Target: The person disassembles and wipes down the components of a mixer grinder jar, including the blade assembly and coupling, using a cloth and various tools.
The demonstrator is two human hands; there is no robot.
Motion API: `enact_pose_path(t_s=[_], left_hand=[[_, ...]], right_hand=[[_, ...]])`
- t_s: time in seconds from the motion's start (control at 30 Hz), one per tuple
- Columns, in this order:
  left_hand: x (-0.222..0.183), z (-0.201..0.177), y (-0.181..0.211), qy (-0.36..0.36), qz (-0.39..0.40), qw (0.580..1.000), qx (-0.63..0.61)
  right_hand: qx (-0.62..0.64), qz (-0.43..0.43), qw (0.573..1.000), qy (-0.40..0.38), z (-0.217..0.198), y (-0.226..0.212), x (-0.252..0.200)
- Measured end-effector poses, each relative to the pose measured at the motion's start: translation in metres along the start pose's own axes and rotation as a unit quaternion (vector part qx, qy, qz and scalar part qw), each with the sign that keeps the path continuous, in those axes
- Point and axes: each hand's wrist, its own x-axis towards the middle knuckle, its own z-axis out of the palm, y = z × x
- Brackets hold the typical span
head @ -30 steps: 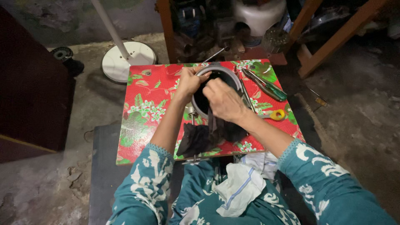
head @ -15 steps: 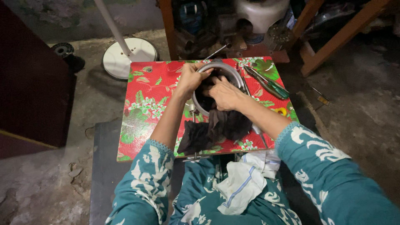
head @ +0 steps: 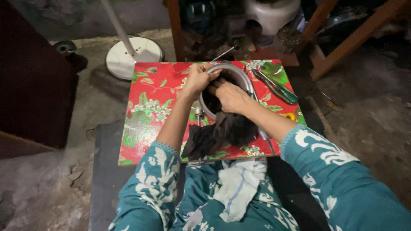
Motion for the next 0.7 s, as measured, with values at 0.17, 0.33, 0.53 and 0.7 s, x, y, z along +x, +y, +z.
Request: enact_pose_path(t_s=[0.17, 0.33, 0.53, 0.7], left_hand=[[-0.003, -0.003, 0.002, 0.020, -0.039, 0.999, -0.013], [-0.006, 0.005, 0.002, 0.004, 0.000, 1.000, -0.030], [-0.020, 0.010, 0.000, -0.006, 0.003, 0.999, -0.034], [-0.013, 0.023, -0.003, 0.021, -0.033, 0.997, -0.063]], right_hand=[[-0.044, -0.036, 0.998, 0.003, 0.026, 0.011, 0.014], [-0.154, -0.125, 0.980, 0.022, 0.038, 0.015, 0.011], [-0.116, -0.033, 0.992, -0.035, 0.042, 0.012, 0.002], [-0.035, 0.206, 0.978, -0.003, 0.046, 0.001, 0.011]])
